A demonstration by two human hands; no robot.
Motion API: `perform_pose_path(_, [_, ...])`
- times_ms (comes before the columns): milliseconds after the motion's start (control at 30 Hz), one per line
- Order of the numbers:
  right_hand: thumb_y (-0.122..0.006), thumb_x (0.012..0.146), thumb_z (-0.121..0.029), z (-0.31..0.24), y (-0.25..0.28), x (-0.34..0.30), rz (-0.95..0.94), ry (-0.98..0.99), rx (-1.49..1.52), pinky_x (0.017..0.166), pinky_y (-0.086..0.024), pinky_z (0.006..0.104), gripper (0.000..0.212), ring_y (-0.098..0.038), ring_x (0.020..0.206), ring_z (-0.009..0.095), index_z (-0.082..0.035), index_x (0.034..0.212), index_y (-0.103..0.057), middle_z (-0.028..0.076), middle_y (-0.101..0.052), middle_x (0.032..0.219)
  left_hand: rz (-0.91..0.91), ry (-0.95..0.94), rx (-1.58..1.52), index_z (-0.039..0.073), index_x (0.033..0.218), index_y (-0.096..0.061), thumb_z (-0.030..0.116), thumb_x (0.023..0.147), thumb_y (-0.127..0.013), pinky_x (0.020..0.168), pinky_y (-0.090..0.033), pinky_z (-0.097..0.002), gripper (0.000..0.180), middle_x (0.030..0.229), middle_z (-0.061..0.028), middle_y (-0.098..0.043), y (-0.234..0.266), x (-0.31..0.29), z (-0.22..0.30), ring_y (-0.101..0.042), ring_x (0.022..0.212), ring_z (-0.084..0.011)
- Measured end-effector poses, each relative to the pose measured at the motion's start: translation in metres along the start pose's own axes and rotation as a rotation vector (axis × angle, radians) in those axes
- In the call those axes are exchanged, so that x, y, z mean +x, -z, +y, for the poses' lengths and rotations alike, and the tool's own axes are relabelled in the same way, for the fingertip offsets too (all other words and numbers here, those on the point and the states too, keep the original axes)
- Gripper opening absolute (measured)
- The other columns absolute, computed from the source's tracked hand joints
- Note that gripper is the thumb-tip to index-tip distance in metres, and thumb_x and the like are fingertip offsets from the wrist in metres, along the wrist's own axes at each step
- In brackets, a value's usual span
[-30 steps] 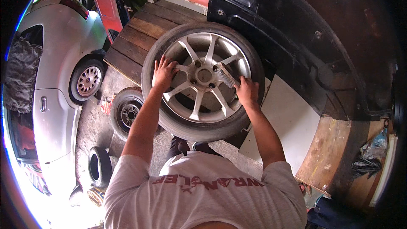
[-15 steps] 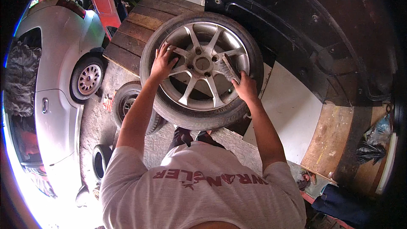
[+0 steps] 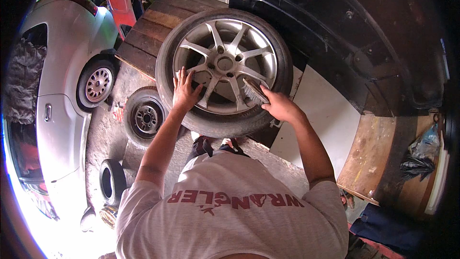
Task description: The person scrubs a car wheel with a brush, focusing on the rim and spokes. The wheel is positioned on a wooden platform in a garage-like setting.
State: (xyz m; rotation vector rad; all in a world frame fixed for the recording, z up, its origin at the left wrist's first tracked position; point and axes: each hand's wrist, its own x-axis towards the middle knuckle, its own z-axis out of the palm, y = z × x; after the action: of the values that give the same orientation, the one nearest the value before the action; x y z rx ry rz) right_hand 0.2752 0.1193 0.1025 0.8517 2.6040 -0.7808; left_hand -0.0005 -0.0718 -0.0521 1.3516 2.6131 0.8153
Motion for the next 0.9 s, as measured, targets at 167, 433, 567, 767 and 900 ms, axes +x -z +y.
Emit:
perform_pose_path(167, [-0.057, 0.096, -0.025, -0.001, -0.017, 0.011, -0.112, -0.121, 0.176, 0.089, -0.049, 0.0460, 0.057, -0.064, 0.106, 0.040, -0.004, 0.146, -0.040, 0.027, -0.065, 0.111, 0.007, -0.013, 0.030, 0.005, 0.145, -0.040, 0.044, 0.090, -0.062, 0.120, -0.013, -0.0511, 0.071, 0.158, -0.0213, -0.022, 0.001, -0.005, 0.004, -0.017, 0.148, -0.0376])
perform_pose_path(433, [-0.052, 0.095, -0.022, 0.003, -0.037, 0.066, -0.176, -0.119, 0.193, 0.072, -0.052, 0.0426, 0.052, -0.068, 0.074, 0.029, 0.001, 0.140, -0.045, 0.024, -0.068, 0.088, 0.011, 0.011, 0.043, 0.006, 0.142, -0.043, 0.048, 0.090, -0.062, 0.120, -0.014, -0.0496, 0.070, 0.157, -0.0199, -0.026, 0.007, -0.004, 0.013, -0.019, 0.148, -0.0354])
perform_pose_path(567, [-0.051, 0.092, -0.019, -0.008, -0.033, 0.062, -0.158, -0.071, 0.090, 0.085, -0.052, 0.0460, 0.050, -0.068, 0.092, 0.039, 0.001, 0.137, -0.049, 0.029, -0.066, 0.106, 0.031, 0.005, 0.036, 0.006, 0.141, -0.044, 0.048, 0.089, -0.062, 0.120, -0.015, -0.0492, 0.069, 0.156, -0.0193, -0.028, 0.005, -0.001, 0.007, -0.020, 0.147, -0.0354])
perform_pose_path(767, [-0.048, 0.088, -0.011, -0.012, -0.028, 0.048, -0.128, 0.076, -0.167, 0.087, -0.053, 0.0494, 0.043, -0.066, 0.101, 0.041, 0.000, 0.128, -0.057, 0.029, -0.065, 0.110, 0.043, 0.002, 0.073, 0.006, 0.140, -0.044, 0.048, 0.089, -0.062, 0.120, -0.017, -0.0485, 0.069, 0.156, -0.0190, -0.029, 0.004, -0.001, 0.010, -0.022, 0.147, -0.0348])
perform_pose_path(900, [-0.046, 0.089, -0.012, -0.027, -0.026, 0.083, -0.268, -0.047, -0.175, 0.068, -0.055, 0.0440, 0.047, -0.070, 0.074, 0.034, -0.003, 0.135, -0.053, 0.025, -0.069, 0.091, 0.040, 0.007, 0.078, 0.005, 0.141, -0.045, 0.047, 0.089, -0.063, 0.120, -0.018, -0.0480, 0.069, 0.156, -0.0178, -0.029, 0.003, 0.000, 0.011, -0.022, 0.147, -0.0341])
